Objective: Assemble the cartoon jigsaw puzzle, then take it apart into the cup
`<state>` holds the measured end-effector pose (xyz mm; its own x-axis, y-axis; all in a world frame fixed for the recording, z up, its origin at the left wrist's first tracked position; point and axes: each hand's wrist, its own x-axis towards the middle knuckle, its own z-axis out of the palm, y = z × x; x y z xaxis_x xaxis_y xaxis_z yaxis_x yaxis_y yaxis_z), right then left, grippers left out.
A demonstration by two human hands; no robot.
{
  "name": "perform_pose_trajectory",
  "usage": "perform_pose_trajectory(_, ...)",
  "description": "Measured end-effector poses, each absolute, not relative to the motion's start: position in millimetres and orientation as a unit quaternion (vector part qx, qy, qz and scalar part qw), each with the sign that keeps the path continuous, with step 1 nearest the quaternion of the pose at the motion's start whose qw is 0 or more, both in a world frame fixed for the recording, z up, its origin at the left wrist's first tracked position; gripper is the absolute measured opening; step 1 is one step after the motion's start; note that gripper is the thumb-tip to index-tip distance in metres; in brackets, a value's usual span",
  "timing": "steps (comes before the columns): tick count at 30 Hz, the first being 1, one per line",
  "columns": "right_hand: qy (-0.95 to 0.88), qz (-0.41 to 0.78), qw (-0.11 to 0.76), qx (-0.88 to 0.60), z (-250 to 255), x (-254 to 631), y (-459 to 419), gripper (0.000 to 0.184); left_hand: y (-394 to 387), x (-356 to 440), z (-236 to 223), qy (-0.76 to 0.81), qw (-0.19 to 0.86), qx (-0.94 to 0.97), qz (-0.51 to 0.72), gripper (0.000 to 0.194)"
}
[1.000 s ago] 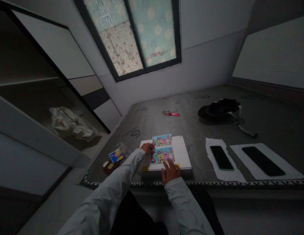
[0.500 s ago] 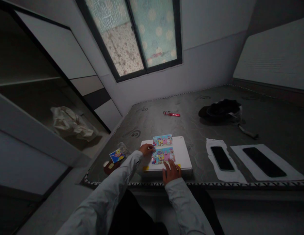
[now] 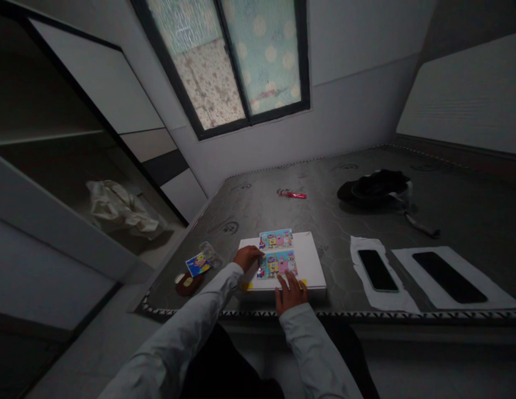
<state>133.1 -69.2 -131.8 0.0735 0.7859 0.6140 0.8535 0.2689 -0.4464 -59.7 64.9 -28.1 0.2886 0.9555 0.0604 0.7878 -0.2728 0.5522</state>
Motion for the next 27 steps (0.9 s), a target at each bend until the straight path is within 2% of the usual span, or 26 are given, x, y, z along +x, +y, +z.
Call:
perform_pose_trajectory(9, -0.679, -0.034, 0.418, -0.602, -131, 133, -69, 0.038, 58, -58, -32, 0.596, 0.192, 0.743, 0.234, 0.023)
perform_pose_trajectory(27, -0.678, -0.03, 0.417, -0.605, -128, 134, -70, 0.038, 76, -92, -54, 0.648, 0.334, 0.622, 0.284, 0.038)
